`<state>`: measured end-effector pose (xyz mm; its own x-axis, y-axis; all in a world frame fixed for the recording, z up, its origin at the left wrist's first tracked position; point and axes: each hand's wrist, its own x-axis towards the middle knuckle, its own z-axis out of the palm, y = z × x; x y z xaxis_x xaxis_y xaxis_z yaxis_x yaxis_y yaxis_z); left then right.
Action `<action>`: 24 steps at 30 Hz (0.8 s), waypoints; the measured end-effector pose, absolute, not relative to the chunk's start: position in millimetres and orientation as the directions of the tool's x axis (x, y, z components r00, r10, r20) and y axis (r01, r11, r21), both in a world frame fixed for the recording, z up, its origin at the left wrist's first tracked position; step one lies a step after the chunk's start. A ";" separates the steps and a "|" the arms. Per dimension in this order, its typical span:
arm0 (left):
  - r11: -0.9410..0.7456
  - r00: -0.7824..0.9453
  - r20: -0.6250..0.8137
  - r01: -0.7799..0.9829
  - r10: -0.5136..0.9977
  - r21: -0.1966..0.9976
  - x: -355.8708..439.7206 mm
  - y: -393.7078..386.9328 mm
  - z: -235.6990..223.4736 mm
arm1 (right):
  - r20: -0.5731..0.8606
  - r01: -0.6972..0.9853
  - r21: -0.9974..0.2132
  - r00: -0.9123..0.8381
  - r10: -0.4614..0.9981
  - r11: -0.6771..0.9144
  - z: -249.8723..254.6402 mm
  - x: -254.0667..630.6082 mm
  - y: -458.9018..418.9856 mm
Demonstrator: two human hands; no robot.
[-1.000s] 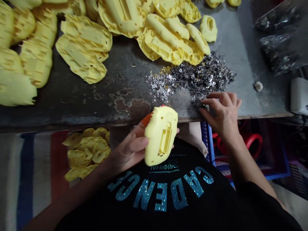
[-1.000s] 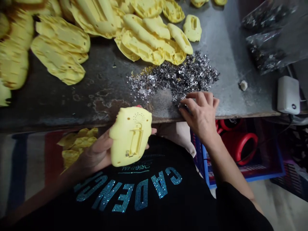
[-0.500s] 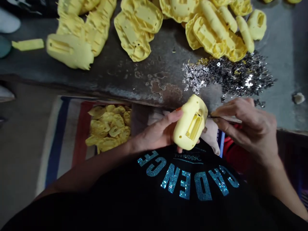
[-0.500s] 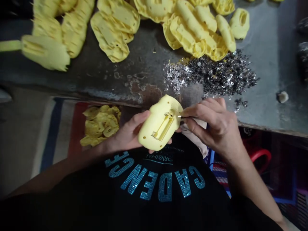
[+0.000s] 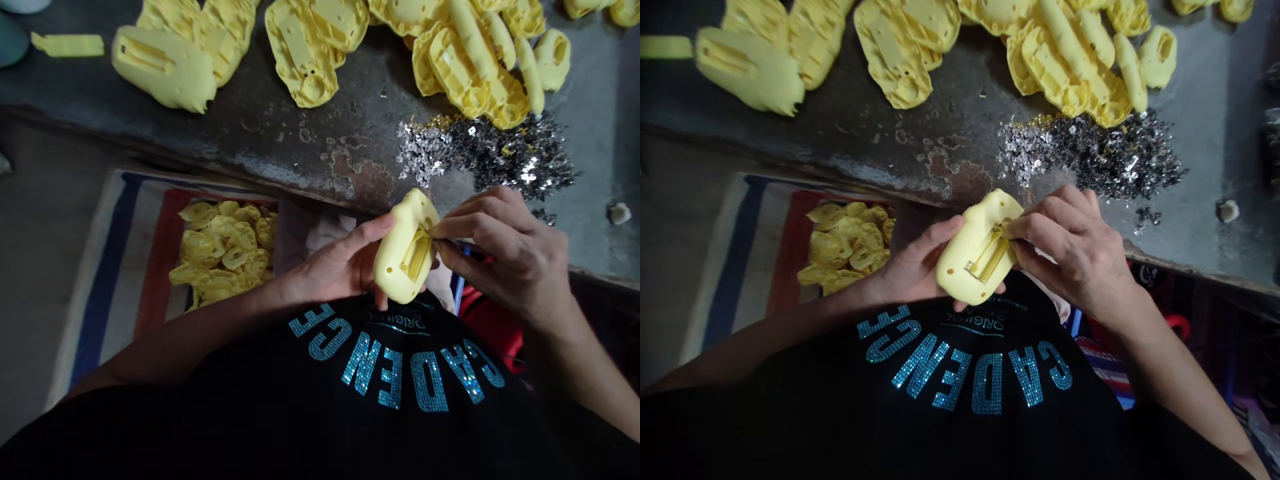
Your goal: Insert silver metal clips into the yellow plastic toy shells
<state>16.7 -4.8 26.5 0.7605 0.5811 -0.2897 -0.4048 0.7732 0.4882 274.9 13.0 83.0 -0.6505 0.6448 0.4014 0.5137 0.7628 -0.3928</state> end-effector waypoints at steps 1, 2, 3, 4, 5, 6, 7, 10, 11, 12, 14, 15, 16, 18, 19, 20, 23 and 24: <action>0.773 0.764 -0.286 -0.400 0.578 0.493 16.4 -4.9 26.3 | 0.395 0.523 -0.379 -0.655 0.645 0.763 84.2 274.5 12.9; 0.773 0.767 -0.285 -0.395 0.575 0.497 16.2 -5.0 26.0 | 0.385 0.533 -0.363 -0.661 0.644 0.764 85.4 274.1 12.8; 0.773 0.769 -0.284 -0.390 0.572 0.500 16.0 -5.1 25.7 | 0.372 0.543 -0.349 -0.668 0.644 0.764 86.8 273.8 12.7; 0.774 0.773 -0.283 -0.385 0.568 0.503 15.9 -5.3 25.4 | 0.356 0.552 -0.335 -0.676 0.645 0.764 88.0 273.4 12.7; 0.775 0.777 -0.279 -0.380 0.564 0.505 15.9 -5.5 25.2 | 0.339 0.559 -0.324 -0.685 0.645 0.763 89.1 273.0 12.7; 0.775 0.781 -0.276 -0.377 0.560 0.507 15.9 -5.8 25.1 | 0.326 0.562 -0.314 -0.693 0.643 0.765 89.8 272.5 12.8; 0.775 0.781 -0.275 -0.377 0.560 0.507 16.0 -6.1 25.0 | 0.319 0.565 -0.305 -0.698 0.641 0.767 90.2 272.0 13.0; 0.775 0.768 -0.292 -0.384 0.570 0.502 16.4 -6.9 25.0 | 0.337 0.564 -0.293 -0.695 0.636 0.772 88.9 270.7 12.8; 0.776 0.762 -0.301 -0.387 0.573 0.498 16.5 -7.0 24.9 | 0.348 0.565 -0.298 -0.686 0.638 0.770 88.0 270.4 12.2; 0.779 0.760 -0.307 -0.389 0.573 0.492 16.5 -7.0 24.5 | 0.358 0.564 -0.310 -0.677 0.643 0.766 87.1 270.2 11.0; 0.783 0.762 -0.304 -0.398 0.572 0.478 16.3 -6.9 23.0 | 0.373 0.561 -0.350 -0.651 0.661 0.750 85.3 269.8 7.3; 0.786 0.765 -0.298 -0.404 0.571 0.469 16.2 -6.9 22.1 | 0.372 0.564 -0.376 -0.635 0.677 0.736 84.4 269.7 5.0; 0.788 0.768 -0.293 -0.409 0.569 0.460 16.1 -6.9 21.1 | 0.371 0.567 -0.400 -0.618 0.693 0.720 83.5 269.6 2.8; 0.788 0.765 -0.294 -0.417 0.574 0.452 16.0 -8.0 19.3 | 0.405 0.565 -0.437 -0.572 0.714 0.700 80.7 269.4 0.1; 0.779 0.751 -0.303 -0.423 0.587 0.462 16.1 -9.2 18.7 | 0.425 0.566 -0.459 -0.537 0.728 0.685 78.7 269.4 0.1; 0.760 0.724 -0.315 -0.433 0.614 0.485 16.3 -10.8 18.3 | 0.432 0.566 -0.493 -0.500 0.750 0.661 76.4 269.5 1.2; 0.628 0.585 -0.318 -0.459 0.746 0.629 16.4 -17.5 18.6 | 0.309 0.520 -0.681 -0.435 0.846 0.516 69.4 269.2 9.4; 0.579 0.543 -0.307 -0.451 0.782 0.679 16.2 -19.8 19.3 | 0.237 0.494 -0.741 -0.441 0.866 0.454 67.6 268.6 12.6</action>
